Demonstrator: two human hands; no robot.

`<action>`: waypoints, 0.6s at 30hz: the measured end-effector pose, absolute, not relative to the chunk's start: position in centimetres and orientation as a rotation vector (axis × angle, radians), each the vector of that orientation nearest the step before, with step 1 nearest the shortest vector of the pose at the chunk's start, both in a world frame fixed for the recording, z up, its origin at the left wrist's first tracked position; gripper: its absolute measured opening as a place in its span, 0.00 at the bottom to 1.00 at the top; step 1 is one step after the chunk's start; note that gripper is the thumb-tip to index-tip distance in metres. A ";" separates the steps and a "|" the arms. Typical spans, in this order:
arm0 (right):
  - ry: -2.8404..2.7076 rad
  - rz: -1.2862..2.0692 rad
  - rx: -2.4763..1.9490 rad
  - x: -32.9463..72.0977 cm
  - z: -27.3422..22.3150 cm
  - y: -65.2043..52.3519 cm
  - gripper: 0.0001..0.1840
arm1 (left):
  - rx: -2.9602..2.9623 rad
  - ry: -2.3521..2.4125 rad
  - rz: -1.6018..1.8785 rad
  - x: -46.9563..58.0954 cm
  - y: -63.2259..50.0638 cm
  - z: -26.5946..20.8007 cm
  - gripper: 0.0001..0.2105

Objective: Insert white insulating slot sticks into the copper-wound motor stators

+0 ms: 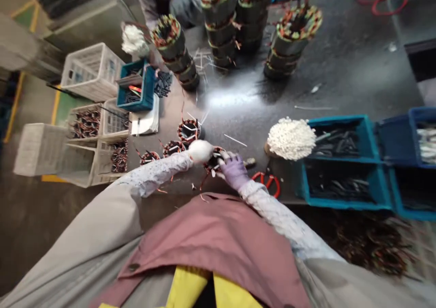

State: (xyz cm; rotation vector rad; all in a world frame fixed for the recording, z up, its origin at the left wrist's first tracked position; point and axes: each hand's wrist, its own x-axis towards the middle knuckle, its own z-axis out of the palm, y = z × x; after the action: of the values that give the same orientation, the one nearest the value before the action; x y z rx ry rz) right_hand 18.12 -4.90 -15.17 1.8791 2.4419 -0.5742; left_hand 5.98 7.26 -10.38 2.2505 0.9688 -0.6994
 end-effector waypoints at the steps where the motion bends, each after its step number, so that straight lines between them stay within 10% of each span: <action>1: 2.392 -0.607 1.919 18.0 -15.2 -4.7 0.23 | 2.219 0.952 -0.690 5.8 6.7 -10.4 0.11; 18: 2.393 -0.773 1.925 17.8 -15.0 -4.4 0.27 | 2.266 1.131 -0.724 2.5 1.6 -11.7 0.14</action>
State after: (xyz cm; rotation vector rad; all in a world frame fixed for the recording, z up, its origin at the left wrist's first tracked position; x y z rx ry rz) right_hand 17.77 -4.35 -15.02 1.9246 2.3931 -0.7734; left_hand 2.52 1.62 -11.68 2.2656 1.1312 -0.7244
